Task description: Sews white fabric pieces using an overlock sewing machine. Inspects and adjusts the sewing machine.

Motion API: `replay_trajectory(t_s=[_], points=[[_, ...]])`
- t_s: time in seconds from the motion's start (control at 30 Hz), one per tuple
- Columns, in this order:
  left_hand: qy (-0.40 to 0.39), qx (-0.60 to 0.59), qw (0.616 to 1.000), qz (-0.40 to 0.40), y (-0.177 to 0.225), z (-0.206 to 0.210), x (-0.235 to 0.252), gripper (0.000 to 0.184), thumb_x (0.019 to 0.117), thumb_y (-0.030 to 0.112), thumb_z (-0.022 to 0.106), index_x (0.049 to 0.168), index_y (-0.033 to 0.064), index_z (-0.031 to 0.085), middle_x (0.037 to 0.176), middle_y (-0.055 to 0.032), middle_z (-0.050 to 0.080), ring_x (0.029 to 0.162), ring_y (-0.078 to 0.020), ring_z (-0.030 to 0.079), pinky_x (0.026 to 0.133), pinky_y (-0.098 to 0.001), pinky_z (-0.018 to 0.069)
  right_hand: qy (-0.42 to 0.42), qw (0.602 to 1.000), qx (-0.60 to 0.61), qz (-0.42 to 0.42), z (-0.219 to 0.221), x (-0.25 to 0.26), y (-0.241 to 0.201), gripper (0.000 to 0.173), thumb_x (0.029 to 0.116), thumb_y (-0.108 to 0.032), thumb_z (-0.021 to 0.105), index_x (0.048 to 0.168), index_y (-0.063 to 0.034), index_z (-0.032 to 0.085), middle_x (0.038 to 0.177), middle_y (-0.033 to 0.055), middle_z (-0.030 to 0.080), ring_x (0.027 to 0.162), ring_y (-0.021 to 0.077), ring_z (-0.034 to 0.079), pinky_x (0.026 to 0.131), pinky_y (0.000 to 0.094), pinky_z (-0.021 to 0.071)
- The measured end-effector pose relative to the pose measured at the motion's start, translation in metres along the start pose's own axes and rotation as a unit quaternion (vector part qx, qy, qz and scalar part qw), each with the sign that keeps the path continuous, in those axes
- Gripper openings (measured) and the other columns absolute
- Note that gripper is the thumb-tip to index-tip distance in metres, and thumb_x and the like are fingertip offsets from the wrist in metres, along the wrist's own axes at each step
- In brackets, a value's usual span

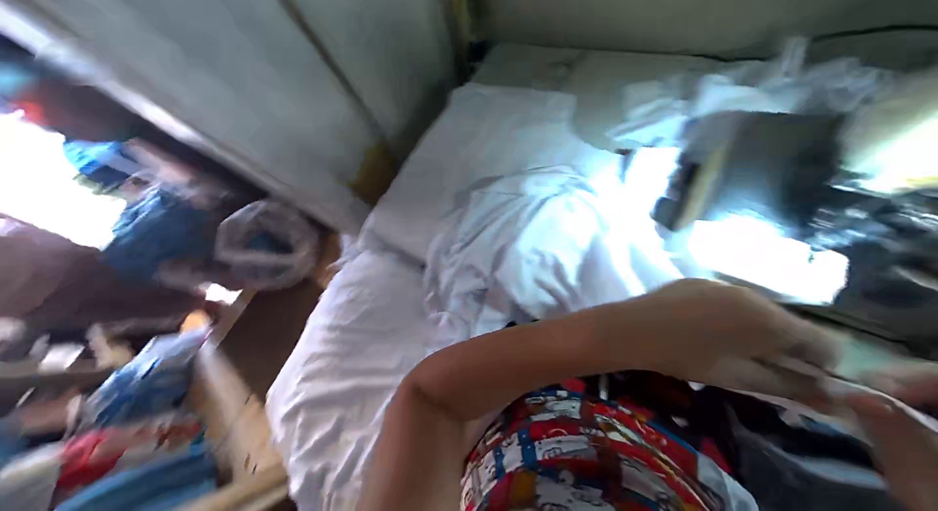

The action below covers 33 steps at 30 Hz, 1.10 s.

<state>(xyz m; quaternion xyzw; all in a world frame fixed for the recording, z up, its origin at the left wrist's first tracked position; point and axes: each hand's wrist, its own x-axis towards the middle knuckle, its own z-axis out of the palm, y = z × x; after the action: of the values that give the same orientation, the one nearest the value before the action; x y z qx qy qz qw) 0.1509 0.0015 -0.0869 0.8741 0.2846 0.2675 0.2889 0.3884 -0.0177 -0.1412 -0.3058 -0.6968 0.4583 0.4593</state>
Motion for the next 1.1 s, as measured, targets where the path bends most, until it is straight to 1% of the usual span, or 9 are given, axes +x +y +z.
replay_trajectory(t_s=[0.13, 0.27, 0.37, 0.5, 0.63, 0.7, 0.83, 0.93, 1.1], points=[[0.022, -0.007, 0.999, -0.031, -0.031, -0.001, 0.0, 0.022, 0.1005, 0.012, 0.06, 0.093, -0.0022, 0.075, 0.086, -0.0121, 0.072, 0.086, -0.0198, 0.07, 0.082, -0.0344, 0.0551, 0.058, 0.995, 0.078, -0.022, 0.02, -0.004, 0.014, 0.016, 0.1021, -0.029, 0.063, 0.114, -0.031, 0.073, 0.11, -0.0168, 0.073, 0.101, -0.0012, 0.068, 0.087, 0.0166, 0.0567], [0.179, 0.134, 0.969, -0.102, -0.076, 0.016, 0.028, 0.016, 0.0962, 0.007, 0.064, 0.103, -0.0002, 0.076, 0.103, -0.0142, 0.074, 0.104, -0.0273, 0.069, 0.097, -0.0415, 0.0534, 0.101, 0.99, 0.094, 0.018, 0.027, -0.012, 0.013, 0.018, 0.1041, -0.031, 0.058, 0.114, -0.0264, 0.073, 0.104, -0.017, 0.074, 0.094, -0.0045, 0.068, 0.084, 0.0141, 0.0568], [0.21, 0.168, 0.959, -0.092, -0.084, 0.035, 0.043, 0.028, 0.0962, 0.014, 0.066, 0.117, -0.0041, 0.073, 0.122, -0.0203, 0.071, 0.12, -0.0345, 0.065, 0.108, -0.0475, 0.0464, 0.098, 0.99, 0.095, 0.028, 0.032, -0.011, 0.008, 0.017, 0.1037, -0.026, 0.059, 0.113, -0.0225, 0.073, 0.1, -0.0181, 0.072, 0.088, -0.0086, 0.065, 0.079, 0.0099, 0.0542], [0.25, 0.153, 0.955, -0.05, -0.076, 0.04, 0.046, 0.008, 0.0905, 0.005, 0.07, 0.093, -0.0009, 0.075, 0.096, -0.0174, 0.072, 0.095, -0.0305, 0.07, 0.089, -0.0453, 0.0546, 0.079, 0.988, 0.133, 0.024, 0.035, -0.009, 0.006, 0.009, 0.098, -0.02, 0.068, 0.106, -0.019, 0.072, 0.094, -0.0163, 0.072, 0.079, -0.0085, 0.065, 0.071, 0.0091, 0.0549], [0.208, 0.173, 0.959, -0.082, -0.061, 0.025, 0.039, 0.008, 0.0921, 0.001, 0.066, 0.096, -0.0003, 0.072, 0.092, -0.014, 0.072, 0.089, -0.0276, 0.071, 0.08, -0.0439, 0.0568, 0.049, 0.993, 0.105, -0.003, 0.043, -0.005, 0.005, 0.01, 0.0994, -0.015, 0.066, 0.107, -0.0102, 0.07, 0.103, -0.0059, 0.075, 0.089, -0.0013, 0.069, 0.079, 0.0153, 0.0585], [0.171, 0.1, 0.971, -0.132, -0.057, 0.015, 0.033, 0.011, 0.0949, 0.0, 0.061, 0.102, -0.0019, 0.069, 0.094, -0.0122, 0.07, 0.087, -0.0216, 0.069, 0.081, -0.0388, 0.0571, 0.03, 0.996, 0.084, -0.014, 0.048, -0.001, 0.001, 0.011, 0.1013, -0.015, 0.063, 0.106, -0.0063, 0.068, 0.101, -0.0033, 0.074, 0.089, -0.0017, 0.069, 0.08, 0.0152, 0.0582], [0.1, -0.097, 0.964, -0.226, -0.054, -0.007, 0.017, 0.018, 0.0942, 0.003, 0.065, 0.112, 0.0003, 0.063, 0.088, -0.0036, 0.063, 0.07, -0.0034, 0.058, 0.064, -0.0187, 0.0494, -0.027, 0.996, 0.049, -0.063, 0.06, 0.005, -0.007, 0.017, 0.1031, -0.015, 0.06, 0.105, -0.0002, 0.068, 0.089, -0.0001, 0.071, 0.079, -0.007, 0.062, 0.074, 0.0082, 0.0519], [0.056, -0.216, 0.929, -0.295, -0.049, -0.012, 0.008, 0.003, 0.0959, 0.004, 0.066, 0.096, 0.001, 0.066, 0.078, 0.0008, 0.062, 0.067, -0.0009, 0.058, 0.065, -0.0184, 0.0507, -0.065, 0.99, 0.009, -0.124, 0.067, 0.01, -0.01, 0.019, 0.1047, -0.014, 0.057, 0.106, -0.0004, 0.07, 0.09, 0.0044, 0.073, 0.082, -0.0032, 0.065, 0.079, 0.009, 0.051], [0.088, -0.268, 0.917, -0.283, -0.026, -0.005, -0.003, 0.009, 0.0901, 0.002, 0.071, 0.093, 0.0048, 0.064, 0.077, 0.004, 0.066, 0.068, -0.0003, 0.062, 0.065, -0.0179, 0.0541, 0.069, 0.99, -0.044, -0.118, 0.069, 0.02, -0.002, 0.019, 0.1028, -0.018, 0.061, 0.103, -0.0019, 0.072, 0.093, 0.0006, 0.075, 0.087, -0.005, 0.067, 0.082, 0.0115, 0.0542]])
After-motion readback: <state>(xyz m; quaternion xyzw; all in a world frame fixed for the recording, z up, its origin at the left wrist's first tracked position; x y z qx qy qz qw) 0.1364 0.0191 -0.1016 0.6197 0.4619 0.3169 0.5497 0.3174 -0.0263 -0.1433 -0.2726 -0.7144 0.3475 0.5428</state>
